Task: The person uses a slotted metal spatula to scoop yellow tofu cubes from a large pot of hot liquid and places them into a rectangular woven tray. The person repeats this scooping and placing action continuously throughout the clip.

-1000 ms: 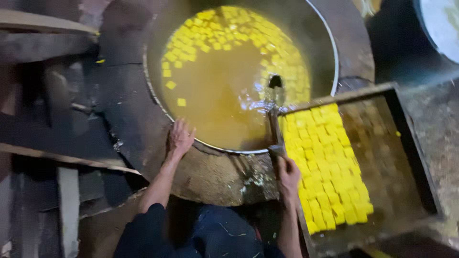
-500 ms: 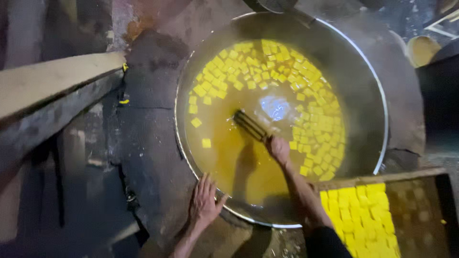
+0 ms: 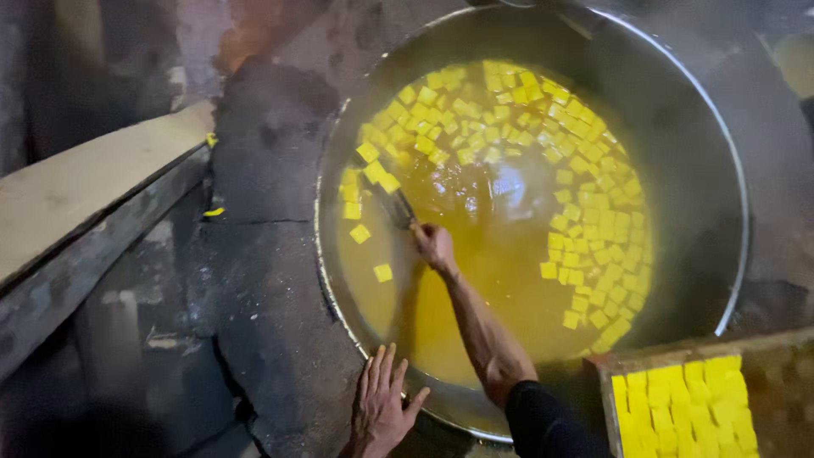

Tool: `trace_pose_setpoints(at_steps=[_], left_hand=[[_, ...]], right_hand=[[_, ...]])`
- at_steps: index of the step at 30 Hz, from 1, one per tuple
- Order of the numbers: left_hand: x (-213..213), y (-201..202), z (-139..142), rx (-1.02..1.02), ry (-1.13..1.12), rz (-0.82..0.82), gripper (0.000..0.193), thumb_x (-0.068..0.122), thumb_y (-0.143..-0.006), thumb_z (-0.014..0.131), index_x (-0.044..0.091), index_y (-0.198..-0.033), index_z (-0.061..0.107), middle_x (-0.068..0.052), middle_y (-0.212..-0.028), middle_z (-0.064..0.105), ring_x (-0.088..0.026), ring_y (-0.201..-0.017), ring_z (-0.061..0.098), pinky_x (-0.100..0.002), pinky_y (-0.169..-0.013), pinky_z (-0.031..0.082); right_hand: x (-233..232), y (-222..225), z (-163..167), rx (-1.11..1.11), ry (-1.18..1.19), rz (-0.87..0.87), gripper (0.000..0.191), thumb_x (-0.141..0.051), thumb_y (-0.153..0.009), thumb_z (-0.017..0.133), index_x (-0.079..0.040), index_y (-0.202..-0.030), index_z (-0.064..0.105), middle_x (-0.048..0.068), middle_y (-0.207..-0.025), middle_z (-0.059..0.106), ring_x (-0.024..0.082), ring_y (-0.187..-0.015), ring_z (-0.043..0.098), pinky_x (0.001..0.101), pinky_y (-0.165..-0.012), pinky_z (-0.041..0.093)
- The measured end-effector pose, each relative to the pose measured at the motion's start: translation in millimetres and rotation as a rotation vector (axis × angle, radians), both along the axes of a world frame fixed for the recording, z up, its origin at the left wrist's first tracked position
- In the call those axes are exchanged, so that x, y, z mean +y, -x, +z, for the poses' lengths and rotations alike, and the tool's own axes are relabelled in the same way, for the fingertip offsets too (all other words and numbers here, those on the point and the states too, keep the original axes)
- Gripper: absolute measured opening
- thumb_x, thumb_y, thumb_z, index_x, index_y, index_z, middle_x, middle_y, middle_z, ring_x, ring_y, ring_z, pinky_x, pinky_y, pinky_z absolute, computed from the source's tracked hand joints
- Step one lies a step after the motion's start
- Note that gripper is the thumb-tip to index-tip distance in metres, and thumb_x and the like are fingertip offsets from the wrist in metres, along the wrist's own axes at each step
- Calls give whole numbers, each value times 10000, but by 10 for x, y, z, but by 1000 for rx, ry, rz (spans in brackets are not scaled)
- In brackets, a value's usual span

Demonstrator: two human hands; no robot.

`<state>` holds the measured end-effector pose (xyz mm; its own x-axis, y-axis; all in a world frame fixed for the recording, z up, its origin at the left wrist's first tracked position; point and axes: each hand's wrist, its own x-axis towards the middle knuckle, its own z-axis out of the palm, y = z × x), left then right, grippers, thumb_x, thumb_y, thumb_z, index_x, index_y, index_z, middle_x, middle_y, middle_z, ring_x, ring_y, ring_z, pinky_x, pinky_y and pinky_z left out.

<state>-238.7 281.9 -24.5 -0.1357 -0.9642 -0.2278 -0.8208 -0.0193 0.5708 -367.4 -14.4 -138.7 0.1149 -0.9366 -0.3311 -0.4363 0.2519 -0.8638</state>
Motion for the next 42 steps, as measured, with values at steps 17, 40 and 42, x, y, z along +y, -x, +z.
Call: trace_pose_setpoints(at_steps=[17,40,42], left_hand=[[117,63,-178,-86,-242,-28,665,570,-905,597,108,-1384,595,-136,-1633,302,-325,-1501,193,-528,-1234,144],[298,-43,-608,-372,1,-68,693,651,-829,572,184,-1339,622,-145,-1581,367,-317,-1489,304,-528,-1249,166],[302,-31,-572,-464,-45,-83,680,668,-852,555,208,-1352,602,-132,-1593,356,-297,-1520,295,-505,-1271,171]], right_hand=[[373,2078,140,492,-210,-237,547,-535,-938,661,-2,-962,779,192,-820,789,260,-709,763,387,-683,580],[651,1496,1028,-392,26,-402,387,-426,-968,706,-40,-953,736,37,-727,669,97,-589,604,271,-496,467],[1018,1725,1257,-286,-14,-420,400,-419,-957,694,-23,-905,717,59,-691,685,113,-563,625,284,-463,458]])
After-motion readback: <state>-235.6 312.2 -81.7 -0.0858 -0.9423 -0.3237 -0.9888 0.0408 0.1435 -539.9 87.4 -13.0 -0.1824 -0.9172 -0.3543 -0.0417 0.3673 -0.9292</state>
